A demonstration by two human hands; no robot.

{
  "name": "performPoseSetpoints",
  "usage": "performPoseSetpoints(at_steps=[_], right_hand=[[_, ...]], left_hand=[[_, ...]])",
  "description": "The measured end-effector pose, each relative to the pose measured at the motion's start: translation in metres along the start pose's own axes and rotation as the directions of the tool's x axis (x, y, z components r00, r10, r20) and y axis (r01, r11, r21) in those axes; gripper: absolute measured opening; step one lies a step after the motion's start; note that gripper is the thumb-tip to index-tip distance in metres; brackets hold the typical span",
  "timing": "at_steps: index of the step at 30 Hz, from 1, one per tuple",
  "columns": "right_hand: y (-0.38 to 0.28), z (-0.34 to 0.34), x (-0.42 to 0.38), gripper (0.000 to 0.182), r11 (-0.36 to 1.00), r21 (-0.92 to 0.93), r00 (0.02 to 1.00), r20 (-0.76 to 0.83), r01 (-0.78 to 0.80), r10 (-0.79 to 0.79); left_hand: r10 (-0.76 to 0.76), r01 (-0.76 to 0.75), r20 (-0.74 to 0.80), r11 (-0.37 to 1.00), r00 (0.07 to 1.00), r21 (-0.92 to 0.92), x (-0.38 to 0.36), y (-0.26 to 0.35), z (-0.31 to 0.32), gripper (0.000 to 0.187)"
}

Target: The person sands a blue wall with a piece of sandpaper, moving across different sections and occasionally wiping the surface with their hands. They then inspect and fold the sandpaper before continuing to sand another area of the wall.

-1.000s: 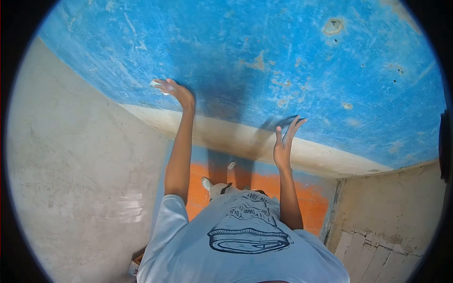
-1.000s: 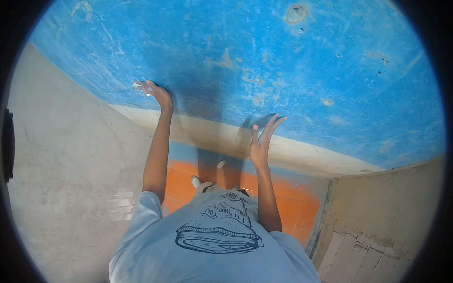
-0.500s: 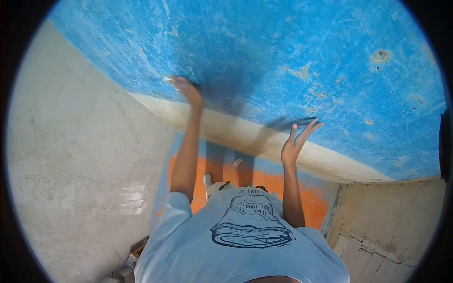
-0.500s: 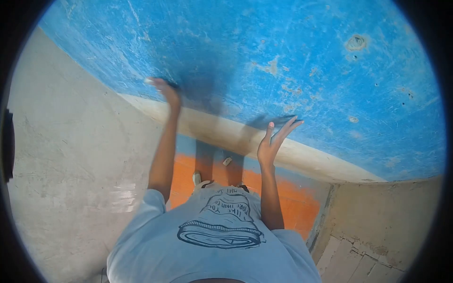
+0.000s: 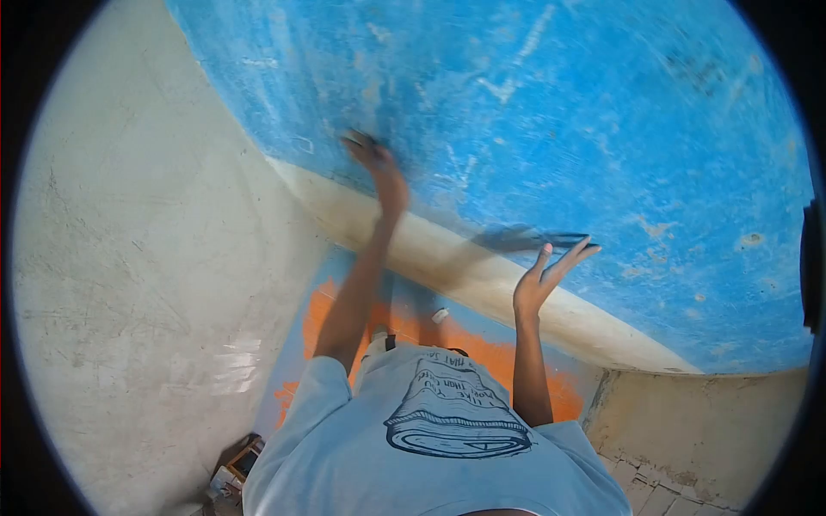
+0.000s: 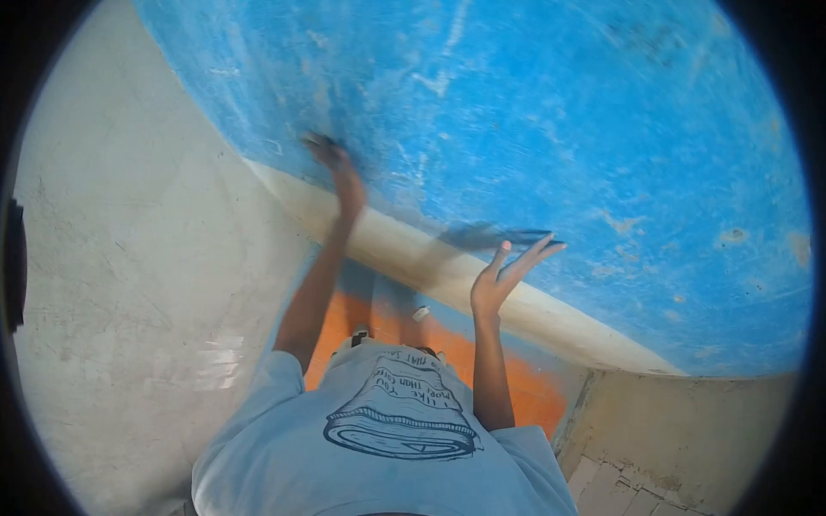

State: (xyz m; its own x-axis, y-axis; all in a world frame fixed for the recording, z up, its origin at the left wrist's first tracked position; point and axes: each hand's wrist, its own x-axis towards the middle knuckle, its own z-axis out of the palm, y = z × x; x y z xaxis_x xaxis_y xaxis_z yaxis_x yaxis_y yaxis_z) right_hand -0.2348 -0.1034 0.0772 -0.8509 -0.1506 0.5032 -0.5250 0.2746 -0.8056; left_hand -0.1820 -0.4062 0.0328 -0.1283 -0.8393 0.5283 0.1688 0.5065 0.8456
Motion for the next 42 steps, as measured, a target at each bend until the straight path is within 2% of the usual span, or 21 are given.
performPoseSetpoints(at_steps=[2, 5, 6, 7, 8, 10, 13, 15, 17, 20, 22, 24, 26, 28, 29, 30, 32, 35, 37, 39, 42], right_hand=[[-0.002, 0.017, -0.009, 0.082, 0.998, 0.007, 0.998, 0.015, -0.060, 0.059], [-0.010, 0.047, -0.031, 0.082, 0.993, 0.009, 0.992, 0.036, -0.118, 0.118], [-0.016, 0.058, -0.035, 0.083, 0.994, 0.012, 0.993, 0.040, -0.112, 0.111], [-0.022, 0.069, -0.038, 0.083, 0.994, 0.014, 0.993, 0.046, -0.106, 0.105], [-0.029, 0.079, -0.041, 0.083, 0.995, 0.001, 0.994, 0.048, -0.097, 0.097], [-0.043, 0.099, -0.039, 0.082, 0.998, -0.021, 0.997, 0.052, -0.063, 0.064], [-0.067, 0.111, -0.036, 0.083, 0.996, -0.034, 0.996, 0.034, -0.084, 0.085], [-0.068, 0.115, -0.036, 0.084, 0.996, -0.038, 0.996, 0.026, -0.082, 0.083], [-0.068, 0.117, -0.037, 0.084, 0.993, -0.042, 0.993, 0.034, -0.107, 0.109], [-0.074, 0.135, -0.044, 0.086, 0.986, -0.027, 0.985, 0.047, -0.164, 0.165], [-0.079, 0.144, -0.040, 0.088, 0.987, -0.045, 0.987, 0.055, -0.151, 0.154], [-0.078, 0.157, -0.037, 0.090, 0.990, -0.024, 0.990, 0.007, -0.141, 0.142], [-0.073, 0.169, -0.032, 0.092, 0.990, -0.018, 0.990, -0.026, -0.141, 0.141], [-0.064, 0.174, -0.034, 0.093, 0.985, -0.034, 0.984, -0.052, -0.172, 0.170], [-0.065, 0.176, -0.036, 0.093, 0.985, 0.023, 0.984, -0.044, -0.170, 0.171], [-0.067, 0.176, -0.039, 0.093, 0.982, 0.077, 0.984, -0.038, -0.173, 0.176], [-0.073, 0.180, -0.046, 0.092, 0.974, 0.110, 0.980, -0.022, -0.196, 0.199], [-0.085, 0.194, -0.051, 0.092, 0.971, 0.062, 0.973, 0.003, -0.231, 0.231], [-0.085, 0.198, -0.053, 0.092, 0.969, 0.035, 0.969, 0.012, -0.246, 0.245], [-0.086, 0.201, -0.051, 0.091, 0.974, 0.047, 0.975, -0.004, -0.223, 0.223], [-0.086, 0.195, -0.056, 0.090, 0.977, 0.020, 0.977, 0.021, -0.213, 0.212]], left_hand=[[-0.107, 0.098, -0.041, 0.981, 0.993, -0.166, 0.078, 0.015, -0.041, 0.077], [0.076, -0.049, -0.182, 0.988, 0.980, 0.149, 0.079, -0.023, -0.018, 0.078], [-0.046, 0.043, -0.162, 0.999, 0.986, -0.018, 0.046, 0.005, -0.002, 0.076], [-0.069, 0.061, -0.051, 0.988, 0.996, -0.140, 0.003, 0.008, 0.012, 0.073], [-0.132, 0.128, 0.089, 0.990, 0.987, 0.054, -0.037, 0.037, 0.013, 0.071], [-0.198, 0.159, 0.423, 0.979, 0.884, 0.126, -0.096, 0.016, 0.011, 0.074], [-0.081, 0.047, 0.208, 0.985, 0.975, 0.166, -0.018, -0.006, -0.022, 0.080], [-0.127, 0.129, -0.069, 0.991, 0.990, 0.038, 0.081, -0.023, -0.049, 0.084], [-0.337, 0.330, -0.092, 0.940, 0.937, -0.083, 0.151, 0.004, -0.080, 0.091], [-0.258, 0.238, -0.105, 0.955, 0.960, -0.175, 0.155, -0.001, -0.080, 0.091], [-0.131, 0.120, -0.039, 0.973, 0.991, -0.199, 0.098, 0.001, -0.053, 0.090], [-0.167, 0.179, 0.155, 0.981, 0.974, -0.070, 0.019, 0.012, -0.033, 0.089], [-0.153, 0.169, 0.474, 0.986, 0.867, 0.010, -0.034, -0.019, -0.043, 0.087], [-0.090, 0.099, 0.319, 0.995, 0.943, -0.011, 0.016, -0.035, -0.066, 0.086], [-0.060, 0.066, 0.245, 0.998, 0.968, -0.017, 0.049, -0.046, -0.083, 0.086], [-0.048, 0.049, 0.058, 0.999, 0.997, -0.018, 0.093, -0.044, -0.095, 0.084], [-0.215, 0.192, -0.128, 0.967, 0.968, -0.169, 0.168, -0.059, -0.113, 0.085], [-0.105, 0.092, -0.276, 0.994, 0.955, -0.062, 0.178, -0.023, -0.091, 0.086], [-0.028, 0.027, -0.180, 1.000, 0.983, -0.009, 0.118, -0.008, -0.061, 0.080], [-0.075, 0.076, 0.096, 0.997, 0.993, -0.001, 0.028, -0.021, -0.038, 0.076], [-0.112, 0.021, 0.431, 0.977, 0.895, 0.212, -0.017, -0.047, -0.053, 0.073]])
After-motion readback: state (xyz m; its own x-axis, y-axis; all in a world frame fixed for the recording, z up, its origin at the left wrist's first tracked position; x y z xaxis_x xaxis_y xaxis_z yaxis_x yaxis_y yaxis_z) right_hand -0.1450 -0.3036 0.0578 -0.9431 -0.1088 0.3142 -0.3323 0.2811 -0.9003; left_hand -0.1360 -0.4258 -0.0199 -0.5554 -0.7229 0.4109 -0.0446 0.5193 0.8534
